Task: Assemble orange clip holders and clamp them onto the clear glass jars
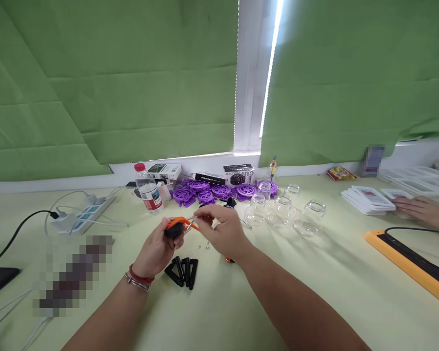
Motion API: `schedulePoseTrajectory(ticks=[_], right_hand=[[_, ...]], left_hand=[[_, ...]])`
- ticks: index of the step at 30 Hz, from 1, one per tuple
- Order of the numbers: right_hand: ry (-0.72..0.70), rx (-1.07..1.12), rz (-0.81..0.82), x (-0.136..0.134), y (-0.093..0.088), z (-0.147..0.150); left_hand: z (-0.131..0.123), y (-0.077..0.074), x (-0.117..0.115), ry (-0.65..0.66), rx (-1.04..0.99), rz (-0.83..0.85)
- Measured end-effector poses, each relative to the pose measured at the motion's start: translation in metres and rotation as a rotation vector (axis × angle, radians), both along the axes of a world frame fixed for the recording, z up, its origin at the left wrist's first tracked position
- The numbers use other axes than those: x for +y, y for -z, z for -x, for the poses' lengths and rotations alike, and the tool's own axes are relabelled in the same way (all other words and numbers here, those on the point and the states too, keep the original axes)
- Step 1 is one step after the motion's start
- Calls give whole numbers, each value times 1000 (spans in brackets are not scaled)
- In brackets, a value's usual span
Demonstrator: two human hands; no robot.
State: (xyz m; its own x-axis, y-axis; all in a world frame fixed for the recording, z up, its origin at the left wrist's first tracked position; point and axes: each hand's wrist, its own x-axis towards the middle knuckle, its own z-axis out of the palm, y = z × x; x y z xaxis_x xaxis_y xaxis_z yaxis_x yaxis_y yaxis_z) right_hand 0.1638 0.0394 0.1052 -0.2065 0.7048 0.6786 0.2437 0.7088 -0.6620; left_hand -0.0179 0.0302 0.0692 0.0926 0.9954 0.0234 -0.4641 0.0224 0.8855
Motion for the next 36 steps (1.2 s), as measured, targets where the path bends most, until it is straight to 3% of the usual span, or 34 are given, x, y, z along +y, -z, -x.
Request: schedulePoseTrajectory(ticks=[3, 7, 18, 26, 30, 36], right_hand=[[40, 264, 233, -10, -4, -8], [-18, 238, 400, -11, 2, -7], [-5, 169, 490, -7, 5, -9], [-56, 198, 552, -5, 8, -8], [-3, 267, 561, -2, 14, -4], [-42, 219, 566, -2, 16, -4]], left_hand=[[-16, 2, -13, 219, 88, 6], [-27, 3, -24, 385, 175, -30], [-26, 2, -22, 385, 129, 37], [-25, 5, -21, 465, 203, 14], [-25, 4, -20, 445, 162, 41], [-23, 5, -20, 473, 113, 92]])
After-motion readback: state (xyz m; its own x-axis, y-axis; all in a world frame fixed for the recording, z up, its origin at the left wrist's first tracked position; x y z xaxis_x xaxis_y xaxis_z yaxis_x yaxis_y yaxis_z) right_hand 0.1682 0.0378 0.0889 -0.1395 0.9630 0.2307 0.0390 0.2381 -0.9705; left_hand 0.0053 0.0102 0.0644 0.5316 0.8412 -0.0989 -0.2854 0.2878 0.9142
